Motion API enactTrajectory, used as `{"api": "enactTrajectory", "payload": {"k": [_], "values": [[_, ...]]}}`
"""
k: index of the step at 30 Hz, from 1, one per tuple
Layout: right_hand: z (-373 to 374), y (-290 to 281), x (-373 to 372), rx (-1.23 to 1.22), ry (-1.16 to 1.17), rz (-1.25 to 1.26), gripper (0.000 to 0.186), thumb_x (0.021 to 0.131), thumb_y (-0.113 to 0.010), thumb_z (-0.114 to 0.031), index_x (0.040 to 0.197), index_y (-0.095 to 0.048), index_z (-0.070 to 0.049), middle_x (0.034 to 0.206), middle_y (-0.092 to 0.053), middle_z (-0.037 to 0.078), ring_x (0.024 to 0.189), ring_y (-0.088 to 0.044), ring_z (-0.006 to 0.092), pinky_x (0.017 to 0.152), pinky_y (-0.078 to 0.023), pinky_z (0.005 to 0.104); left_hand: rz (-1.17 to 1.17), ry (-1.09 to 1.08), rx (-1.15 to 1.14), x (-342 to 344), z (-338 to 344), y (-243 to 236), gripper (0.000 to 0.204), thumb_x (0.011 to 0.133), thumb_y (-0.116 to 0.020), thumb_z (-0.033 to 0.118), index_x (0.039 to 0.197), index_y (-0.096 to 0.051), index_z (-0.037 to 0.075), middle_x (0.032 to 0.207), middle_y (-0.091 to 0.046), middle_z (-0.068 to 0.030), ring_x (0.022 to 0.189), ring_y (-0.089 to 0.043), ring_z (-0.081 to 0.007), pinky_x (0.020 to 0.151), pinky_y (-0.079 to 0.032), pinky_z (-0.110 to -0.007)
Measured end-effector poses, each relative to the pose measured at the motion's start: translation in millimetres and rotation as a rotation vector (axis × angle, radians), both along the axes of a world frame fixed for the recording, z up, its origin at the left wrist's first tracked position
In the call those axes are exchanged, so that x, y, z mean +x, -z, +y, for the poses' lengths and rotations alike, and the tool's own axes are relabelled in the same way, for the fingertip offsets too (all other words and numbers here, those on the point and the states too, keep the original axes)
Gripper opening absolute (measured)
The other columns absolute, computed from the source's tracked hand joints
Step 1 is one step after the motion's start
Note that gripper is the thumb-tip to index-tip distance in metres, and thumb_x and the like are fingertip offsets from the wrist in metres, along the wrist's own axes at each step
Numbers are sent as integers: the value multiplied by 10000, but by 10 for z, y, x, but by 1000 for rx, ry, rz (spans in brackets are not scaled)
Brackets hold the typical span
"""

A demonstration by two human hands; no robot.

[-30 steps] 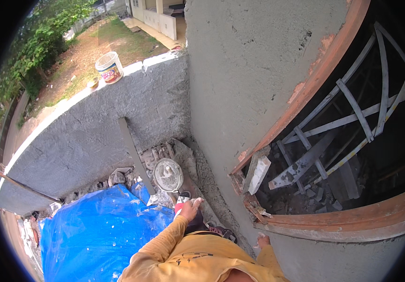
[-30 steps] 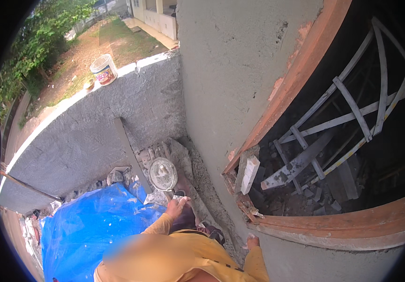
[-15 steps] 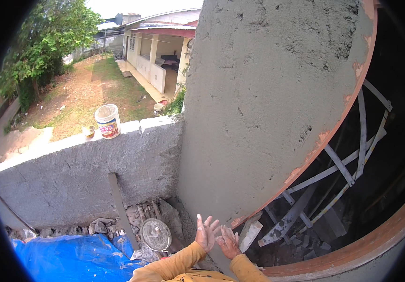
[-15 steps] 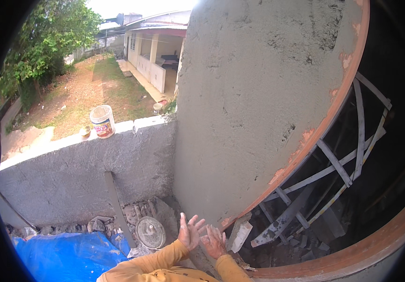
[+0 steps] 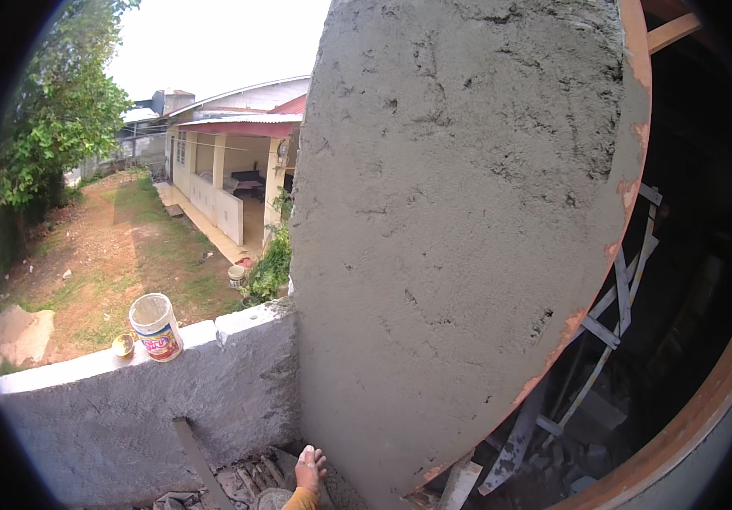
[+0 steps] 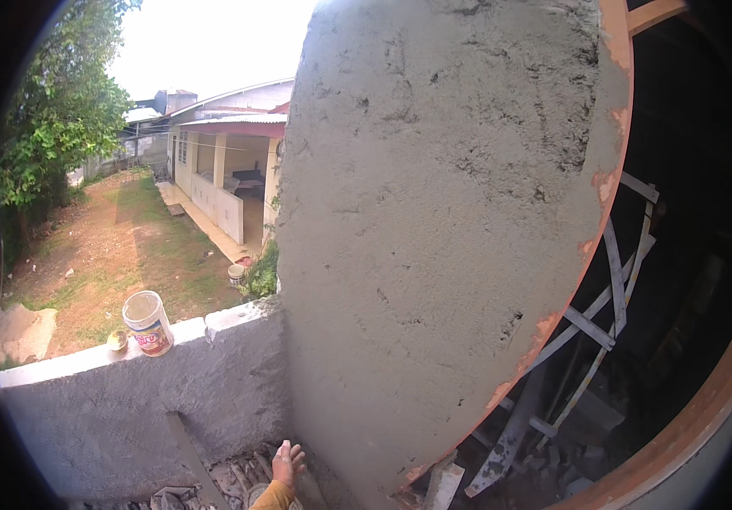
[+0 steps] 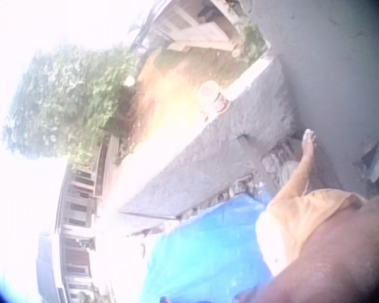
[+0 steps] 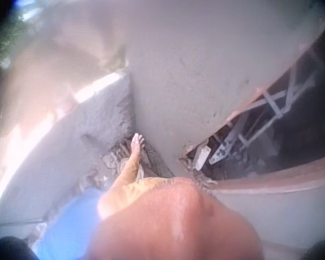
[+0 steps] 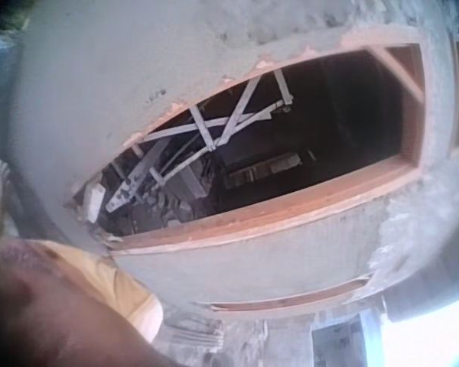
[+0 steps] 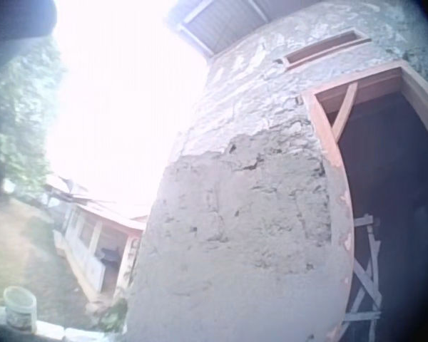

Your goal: The person scoops wet cement from a bucket with a trowel and applies it to a wall, then smooths the surface with a straightedge. The person repeats the process of scooping and applying cement to different sections of the wall.

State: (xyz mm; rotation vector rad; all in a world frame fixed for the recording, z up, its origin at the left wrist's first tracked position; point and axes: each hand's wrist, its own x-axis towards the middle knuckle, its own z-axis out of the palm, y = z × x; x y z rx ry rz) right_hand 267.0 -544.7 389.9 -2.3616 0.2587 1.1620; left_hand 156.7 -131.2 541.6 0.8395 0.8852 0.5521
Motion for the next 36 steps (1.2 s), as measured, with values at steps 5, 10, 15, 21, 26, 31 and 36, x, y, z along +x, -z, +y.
{"api": "enactTrajectory", "payload": {"k": [5,10,15,21,26,31,36], "values": [[298,259,110,73,-7,-58,420,851,-557,-330,1167,-526,-55,995,-562,62,830,-542,180,649,-385,297,101,339,8,336,-226,233,628,898,-493,420,1374,-305,55,1279,-499,-114,1116,-531,-261,842,-427,-389],[-99,449,178,164,26,-171,325,859,-588,-248,1113,-561,-48,870,-618,45,691,-602,136,520,-429,257,7,529,219,155,-305,421,589,889,-511,425,1226,-474,-57,1077,-595,-138,944,-594,-202,842,-449,-311],[-372,187,9,258,40,-79,319,868,-569,-264,1089,-593,-35,879,-645,39,681,-617,125,522,-438,261,416,527,467,-688,-474,1073,526,893,-507,399,1195,-523,-32,1093,-614,-178,1012,-593,-266,892,-428,-334],[-1210,30,-177,87,36,11,349,867,-573,-289,1101,-579,-30,888,-642,50,693,-627,142,513,-435,267,897,402,334,-1807,-1027,1670,466,856,-507,397,1055,-618,-9,1008,-625,-234,989,-593,-353,879,-431,-390],[-1775,95,-375,101,140,4,366,853,-580,-350,1052,-585,-42,898,-637,48,729,-638,168,536,-430,276,780,374,237,-1655,-1375,1723,463,851,-526,393,1049,-619,-15,986,-629,-242,971,-606,-334,862,-438,-372],[-2162,48,-580,69,213,-18,390,832,-601,-371,1031,-579,-36,919,-644,66,753,-645,188,553,-439,281,518,375,346,-953,-1655,1471,434,872,-551,341,1047,-607,-53,919,-653,-171,842,-623,-215,775,-472,-316],[-2604,109,-1023,61,437,-87,381,831,-601,-371,1030,-589,-47,913,-649,75,773,-650,209,588,-462,343,278,273,275,-292,-1754,953,428,888,-565,301,1136,-544,-46,953,-626,-91,847,-590,-146,776,-468,-270]]}}
